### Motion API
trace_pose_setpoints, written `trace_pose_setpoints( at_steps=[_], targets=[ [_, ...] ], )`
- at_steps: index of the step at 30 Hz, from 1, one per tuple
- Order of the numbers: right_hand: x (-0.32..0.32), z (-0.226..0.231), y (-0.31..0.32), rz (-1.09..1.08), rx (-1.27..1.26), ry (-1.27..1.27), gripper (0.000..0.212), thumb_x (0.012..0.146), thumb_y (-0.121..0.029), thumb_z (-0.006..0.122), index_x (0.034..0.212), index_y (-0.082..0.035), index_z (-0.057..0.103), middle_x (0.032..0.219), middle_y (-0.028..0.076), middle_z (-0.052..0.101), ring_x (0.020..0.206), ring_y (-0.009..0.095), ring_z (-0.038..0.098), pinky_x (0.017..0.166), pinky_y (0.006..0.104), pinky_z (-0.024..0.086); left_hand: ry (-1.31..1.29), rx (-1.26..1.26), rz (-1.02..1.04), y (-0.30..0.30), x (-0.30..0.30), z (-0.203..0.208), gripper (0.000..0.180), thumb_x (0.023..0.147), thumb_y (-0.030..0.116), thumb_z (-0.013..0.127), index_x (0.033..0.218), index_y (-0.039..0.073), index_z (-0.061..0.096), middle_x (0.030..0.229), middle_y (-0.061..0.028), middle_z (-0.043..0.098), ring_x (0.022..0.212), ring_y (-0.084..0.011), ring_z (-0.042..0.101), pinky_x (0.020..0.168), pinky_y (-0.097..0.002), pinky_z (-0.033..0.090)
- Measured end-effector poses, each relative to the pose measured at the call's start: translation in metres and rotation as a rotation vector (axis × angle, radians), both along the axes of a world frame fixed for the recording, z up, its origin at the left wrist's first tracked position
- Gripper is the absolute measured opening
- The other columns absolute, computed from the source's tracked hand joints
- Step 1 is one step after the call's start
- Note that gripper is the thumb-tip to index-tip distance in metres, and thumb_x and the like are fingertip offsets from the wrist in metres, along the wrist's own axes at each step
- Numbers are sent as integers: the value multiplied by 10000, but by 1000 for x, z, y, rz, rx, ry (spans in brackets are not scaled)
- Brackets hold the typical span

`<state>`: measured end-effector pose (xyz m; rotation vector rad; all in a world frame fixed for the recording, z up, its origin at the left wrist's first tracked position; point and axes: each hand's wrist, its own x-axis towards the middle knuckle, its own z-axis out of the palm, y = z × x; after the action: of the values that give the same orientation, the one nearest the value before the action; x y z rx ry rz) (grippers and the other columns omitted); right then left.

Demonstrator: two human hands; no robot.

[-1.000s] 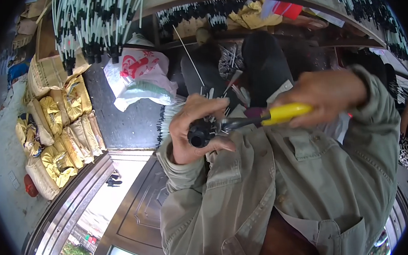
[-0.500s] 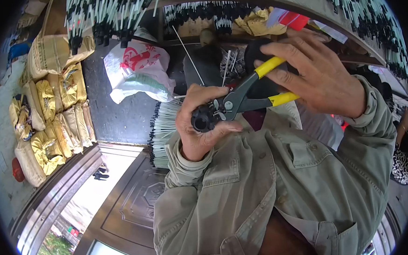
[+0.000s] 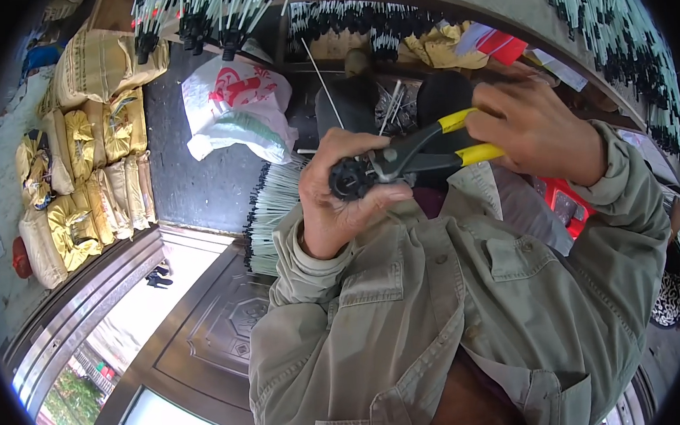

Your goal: Assembling white wire-like components into black plastic holders and trimming the excess with pliers.

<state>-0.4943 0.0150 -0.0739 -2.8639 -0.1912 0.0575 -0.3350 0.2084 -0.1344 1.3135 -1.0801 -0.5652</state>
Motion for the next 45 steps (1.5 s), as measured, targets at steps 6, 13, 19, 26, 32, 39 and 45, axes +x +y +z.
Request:
trace_pose_setpoints(
  at_steps=[6,13,19,26,32,39,45],
  targets=[
    [22,25,-17,-158,944,687,271,842,-277,583,874,-32,470,569,59,572,516,171,605,467,273,456,173,60,-114,4,2,-1,451,547,117,829,912,16,584,822,-52,578,736,-148,498,685,-270,389],
    [17,10,-1,-81,688,480,236,829,-223,593,915,-59,446,585,92,550,537,273,589,459,345,411,202,-5,-56,4,6,-5,447,561,191,827,871,3,566,816,-71,582,735,-173,513,687,-288,399],
    [2,-82,65,-259,862,-64,232,818,-164,595,944,-52,436,778,123,566,632,313,579,525,373,427,216,-19,57,1,5,-6,487,562,272,826,846,-7,545,799,-84,572,740,-171,526,685,-281,408],
    [17,-4,-14,-107,995,470,197,837,-160,575,918,-21,462,672,77,585,524,189,598,451,284,427,322,4,-51,2,5,2,595,773,431,635,1106,-21,439,987,-92,526,774,-129,481,699,-240,377],
    [27,71,-35,45,491,558,258,831,-196,578,996,-31,467,725,129,556,608,288,573,527,363,426,67,-68,-261,-5,9,7,547,774,369,646,1132,6,448,940,-98,519,816,-166,477,722,-279,375],
    [25,69,-31,22,495,632,225,837,-205,580,920,-44,446,604,68,563,495,212,582,435,333,408,-13,-25,-238,-5,5,5,503,702,287,711,1084,37,499,916,-109,547,786,-258,516,721,-327,398],
    [-1,30,-14,-113,811,504,252,870,-260,531,882,-22,450,723,74,582,581,154,586,548,260,442,-43,55,-14,-11,-9,5,570,606,298,771,1062,61,523,897,-90,585,788,-272,554,715,-347,422]
  ],
)
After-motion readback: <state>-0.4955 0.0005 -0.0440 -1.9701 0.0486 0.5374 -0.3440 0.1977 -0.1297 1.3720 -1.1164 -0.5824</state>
